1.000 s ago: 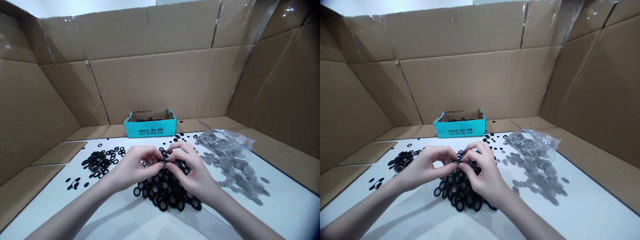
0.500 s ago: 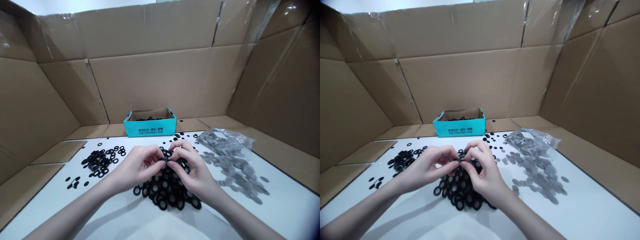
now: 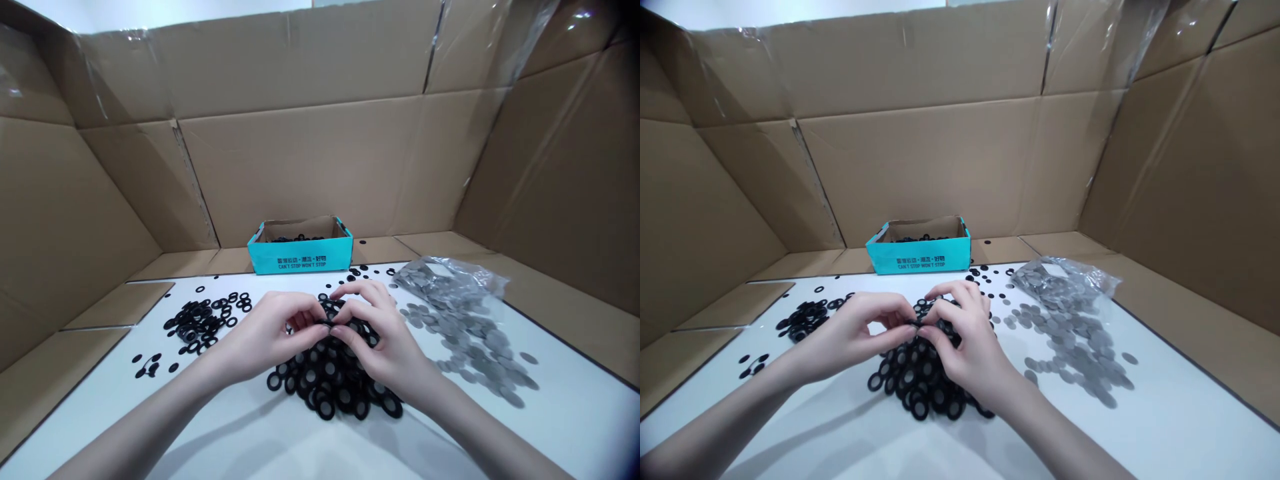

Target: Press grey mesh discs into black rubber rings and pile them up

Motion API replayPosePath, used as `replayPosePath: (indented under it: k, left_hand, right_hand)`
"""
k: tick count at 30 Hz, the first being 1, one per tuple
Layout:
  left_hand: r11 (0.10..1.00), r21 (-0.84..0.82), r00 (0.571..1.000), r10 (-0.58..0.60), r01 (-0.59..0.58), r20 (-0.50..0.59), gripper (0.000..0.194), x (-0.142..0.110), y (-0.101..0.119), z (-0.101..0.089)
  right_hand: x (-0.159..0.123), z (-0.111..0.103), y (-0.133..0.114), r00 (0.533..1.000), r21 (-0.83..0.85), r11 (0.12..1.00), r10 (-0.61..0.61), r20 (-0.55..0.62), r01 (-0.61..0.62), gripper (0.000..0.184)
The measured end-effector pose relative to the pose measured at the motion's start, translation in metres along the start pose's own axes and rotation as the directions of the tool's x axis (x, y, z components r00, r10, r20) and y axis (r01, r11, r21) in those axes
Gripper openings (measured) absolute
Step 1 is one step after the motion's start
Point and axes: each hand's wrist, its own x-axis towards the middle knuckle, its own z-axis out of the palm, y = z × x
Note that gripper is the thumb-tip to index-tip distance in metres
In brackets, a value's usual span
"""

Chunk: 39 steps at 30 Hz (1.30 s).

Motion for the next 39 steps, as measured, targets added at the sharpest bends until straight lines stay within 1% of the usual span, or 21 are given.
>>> replayPosePath:
  k: [3,5,8,11,16,20,23,26,29,31,36,39]
  left_hand:
    - [1.000,0.003,1.000,0.009,-0.009,0.001,0.014,0.0013,-0.0006,0.0030]
    - [1.000,0.026,1.000,0.012,-0.012,0.006,0.013,0.0017,-0.0009,0.0035]
    - [0.995,0.102,1.000,0.010,-0.012,0.025,0.012,0.0011,-0.0008,0.0019]
    - [0.987,0.158,0.999,-0.017,0.012,0.032,0.011,0.0000,-0.0006,-0.0001]
    - [0.992,0.116,0.998,-0.053,0.050,0.021,0.010,0.0000,0.0005,-0.0004]
    - [0.998,0.065,1.000,-0.022,0.020,0.020,0.014,0.0005,-0.0007,0.0024]
    - [0.998,0.061,1.000,-0.003,0.002,0.021,0.012,0.0003,-0.0027,0.0053]
    - [0.994,0.109,1.000,0.007,-0.010,0.025,0.009,-0.0003,-0.0023,0.0062]
    - [0.984,0.175,0.999,0.019,-0.027,0.047,0.011,-0.0008,0.0004,0.0047]
    - [0.981,0.190,0.998,0.032,-0.042,0.055,0.011,-0.0010,0.0015,0.0036]
    - [0.998,0.062,0.999,0.026,-0.024,-0.020,0.010,-0.0001,-0.0001,0.0039]
    - [0.997,0.055,0.996,0.055,-0.052,-0.063,0.010,0.0014,-0.0011,0.0052]
  right_hand:
    - [0.0002,-0.0010,-0.0003,0.999,0.082,0.996,0.029,0.025,-0.031,0.015]
    - [-0.0002,-0.0010,-0.0011,0.999,0.101,0.995,0.023,0.023,-0.026,0.015]
    - [-0.0015,0.0010,-0.0018,1.000,0.069,0.997,0.017,0.010,-0.018,0.016]
    - [-0.0022,0.0030,-0.0013,0.999,0.018,1.000,0.024,0.029,-0.024,0.015]
    - [-0.0007,0.0016,-0.0003,1.000,-0.053,0.999,0.009,0.014,-0.008,0.010]
    - [0.0000,0.0005,0.0005,1.000,-0.032,0.999,0.022,0.014,-0.021,0.015]
    - [-0.0006,0.0005,0.0004,0.999,0.011,0.999,0.046,0.022,-0.046,0.016]
    - [-0.0018,0.0005,-0.0017,0.999,0.029,0.999,0.036,0.031,-0.037,0.016]
    - [-0.0024,0.0011,-0.0040,0.999,0.022,1.000,0.015,0.031,-0.016,0.016]
    - [-0.0023,0.0018,-0.0042,1.000,0.016,1.000,0.017,0.023,-0.017,0.016]
    - [-0.0018,0.0034,-0.0013,0.999,-0.023,0.999,0.032,-0.004,-0.032,0.015]
    - [-0.0021,0.0039,-0.0005,1.000,-0.031,0.999,0.028,-0.011,-0.028,0.015]
